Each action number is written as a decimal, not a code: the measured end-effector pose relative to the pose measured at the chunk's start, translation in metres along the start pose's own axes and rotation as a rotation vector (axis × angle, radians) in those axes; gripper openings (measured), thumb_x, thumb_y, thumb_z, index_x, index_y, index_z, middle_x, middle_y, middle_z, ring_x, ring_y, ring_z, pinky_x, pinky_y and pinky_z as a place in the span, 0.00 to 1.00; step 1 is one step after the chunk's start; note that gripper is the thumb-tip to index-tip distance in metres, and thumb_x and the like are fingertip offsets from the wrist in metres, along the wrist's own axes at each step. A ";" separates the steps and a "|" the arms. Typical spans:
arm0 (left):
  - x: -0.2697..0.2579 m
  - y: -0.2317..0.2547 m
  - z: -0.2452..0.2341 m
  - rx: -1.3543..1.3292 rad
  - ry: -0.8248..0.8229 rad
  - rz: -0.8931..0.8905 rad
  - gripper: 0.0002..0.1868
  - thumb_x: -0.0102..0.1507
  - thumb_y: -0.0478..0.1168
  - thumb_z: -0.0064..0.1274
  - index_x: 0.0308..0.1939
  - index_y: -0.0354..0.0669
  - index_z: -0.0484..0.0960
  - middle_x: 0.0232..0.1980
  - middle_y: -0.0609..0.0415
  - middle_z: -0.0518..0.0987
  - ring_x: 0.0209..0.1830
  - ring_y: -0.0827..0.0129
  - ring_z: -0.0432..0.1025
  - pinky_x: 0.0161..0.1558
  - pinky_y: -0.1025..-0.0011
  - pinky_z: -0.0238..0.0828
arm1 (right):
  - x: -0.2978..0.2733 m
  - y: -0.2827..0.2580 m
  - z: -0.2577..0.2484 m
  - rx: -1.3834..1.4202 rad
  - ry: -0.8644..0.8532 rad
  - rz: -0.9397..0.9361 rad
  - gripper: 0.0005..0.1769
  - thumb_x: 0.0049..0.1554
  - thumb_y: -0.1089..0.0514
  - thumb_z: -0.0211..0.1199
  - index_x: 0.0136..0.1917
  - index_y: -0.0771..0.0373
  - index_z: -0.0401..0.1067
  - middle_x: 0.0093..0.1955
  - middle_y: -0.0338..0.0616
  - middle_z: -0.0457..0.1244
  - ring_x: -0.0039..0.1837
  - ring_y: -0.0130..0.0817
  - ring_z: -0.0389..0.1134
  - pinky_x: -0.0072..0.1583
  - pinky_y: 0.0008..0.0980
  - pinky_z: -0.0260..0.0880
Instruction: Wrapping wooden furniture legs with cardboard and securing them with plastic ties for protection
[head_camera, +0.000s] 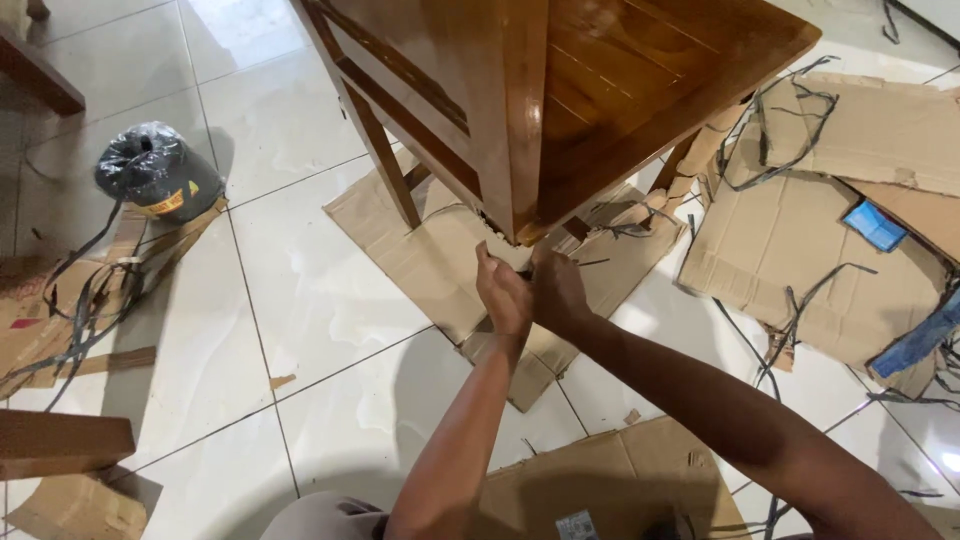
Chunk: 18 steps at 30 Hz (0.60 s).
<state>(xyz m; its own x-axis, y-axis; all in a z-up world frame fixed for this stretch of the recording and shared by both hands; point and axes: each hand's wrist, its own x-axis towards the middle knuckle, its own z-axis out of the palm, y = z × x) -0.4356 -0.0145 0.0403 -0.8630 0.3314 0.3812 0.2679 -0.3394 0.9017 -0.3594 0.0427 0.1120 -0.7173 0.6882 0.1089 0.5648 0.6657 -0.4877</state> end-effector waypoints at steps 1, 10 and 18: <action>0.002 -0.007 -0.005 -0.348 0.021 -0.190 0.25 0.75 0.50 0.31 0.63 0.36 0.73 0.50 0.39 0.80 0.46 0.62 0.71 0.60 0.60 0.67 | 0.003 0.009 0.008 0.099 0.038 -0.035 0.17 0.50 0.51 0.73 0.37 0.62 0.68 0.32 0.52 0.66 0.42 0.54 0.74 0.46 0.48 0.74; 0.007 0.000 -0.023 0.098 -0.241 0.106 0.35 0.70 0.38 0.36 0.79 0.24 0.48 0.34 0.45 0.80 0.37 0.77 0.70 0.44 0.70 0.72 | -0.004 -0.011 -0.033 0.581 -0.091 -0.020 0.14 0.50 0.52 0.73 0.42 0.64 0.76 0.40 0.51 0.71 0.47 0.44 0.73 0.51 0.47 0.73; 0.029 -0.002 -0.045 -0.053 -0.513 -0.078 0.60 0.58 0.24 0.57 0.84 0.43 0.32 0.33 0.53 0.79 0.31 0.80 0.74 0.38 0.82 0.68 | -0.003 -0.021 -0.044 0.607 -0.172 0.077 0.11 0.53 0.52 0.71 0.42 0.60 0.79 0.37 0.44 0.71 0.42 0.38 0.72 0.49 0.41 0.72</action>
<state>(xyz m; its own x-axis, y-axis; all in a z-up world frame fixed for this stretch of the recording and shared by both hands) -0.4801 -0.0436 0.0407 -0.5555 0.7416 0.3761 0.1775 -0.3362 0.9249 -0.3508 0.0394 0.1602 -0.7675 0.6380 -0.0616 0.3211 0.2994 -0.8985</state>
